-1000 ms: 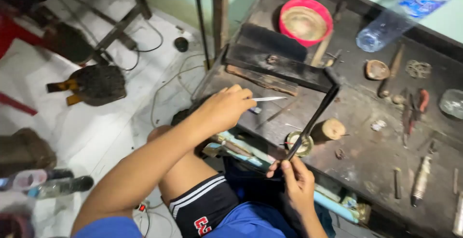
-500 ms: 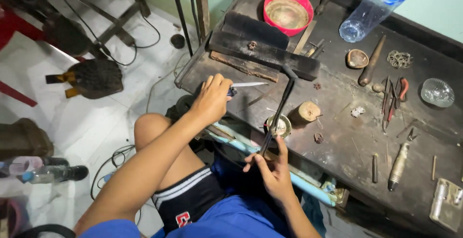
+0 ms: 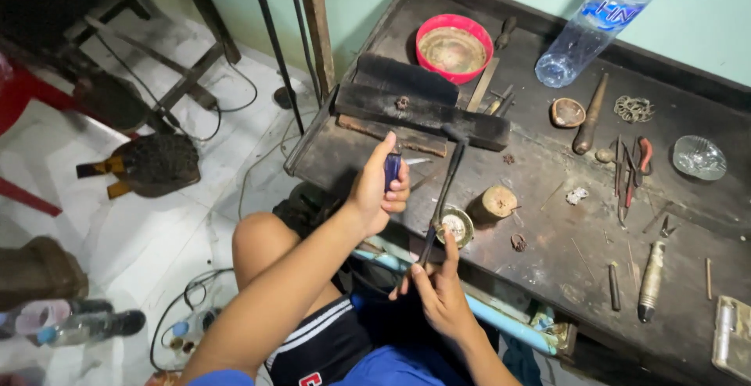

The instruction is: Soldering and assembling small jewelry components using a blowtorch, tweezers, and pliers on a workbench.

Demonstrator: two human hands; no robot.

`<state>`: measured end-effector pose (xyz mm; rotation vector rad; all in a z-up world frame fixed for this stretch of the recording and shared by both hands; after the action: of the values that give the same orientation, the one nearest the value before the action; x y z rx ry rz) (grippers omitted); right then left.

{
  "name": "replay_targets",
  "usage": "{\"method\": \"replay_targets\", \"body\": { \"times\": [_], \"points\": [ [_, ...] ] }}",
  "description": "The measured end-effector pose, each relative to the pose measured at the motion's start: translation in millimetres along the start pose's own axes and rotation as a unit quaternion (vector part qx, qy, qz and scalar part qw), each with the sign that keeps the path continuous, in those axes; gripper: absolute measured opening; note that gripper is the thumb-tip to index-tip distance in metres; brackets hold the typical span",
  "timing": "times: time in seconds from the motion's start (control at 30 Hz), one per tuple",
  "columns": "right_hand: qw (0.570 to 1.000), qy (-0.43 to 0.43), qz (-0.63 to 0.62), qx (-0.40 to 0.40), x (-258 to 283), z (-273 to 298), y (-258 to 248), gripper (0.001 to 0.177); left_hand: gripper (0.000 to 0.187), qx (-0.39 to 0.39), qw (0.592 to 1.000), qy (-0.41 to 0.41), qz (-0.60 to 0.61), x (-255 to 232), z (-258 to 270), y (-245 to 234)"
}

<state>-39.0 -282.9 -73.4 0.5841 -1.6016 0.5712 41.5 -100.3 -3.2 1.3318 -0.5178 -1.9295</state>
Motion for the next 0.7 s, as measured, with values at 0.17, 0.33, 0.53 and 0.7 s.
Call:
{"method": "replay_targets", "body": {
  "times": [0.17, 0.33, 0.53, 0.7],
  "points": [
    [0.999, 0.036, 0.037, 0.002, 16, -17, 8, 0.079, 0.055, 0.031, 0.999, -0.023, -0.004, 3, -18, 9],
    [0.989, 0.116, 0.086, 0.020, 25, -24, 16, 0.082, 0.048, -0.007, 1.000, -0.019, -0.022, 10, -31, 10],
    [0.990, 0.103, 0.092, 0.022, 33, -32, 24, 0.084, 0.052, 0.027, 0.999, -0.022, 0.038, 4, -33, 10],
    [0.987, 0.122, 0.098, 0.022, 39, -35, 28, 0.086, 0.051, -0.036, 0.999, 0.018, -0.035, -6, -32, 10]
  ]
}}
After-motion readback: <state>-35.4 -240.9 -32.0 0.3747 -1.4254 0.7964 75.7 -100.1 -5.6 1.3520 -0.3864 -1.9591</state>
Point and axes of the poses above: each hand's wrist, its own z-axis away from the middle knuckle, its own y-axis out of the palm, x = y × z, the point moved 3 cm from there along -z, towards the middle knuckle, and after that the axes turned 7 degrees about y, right-handed, at the moved point
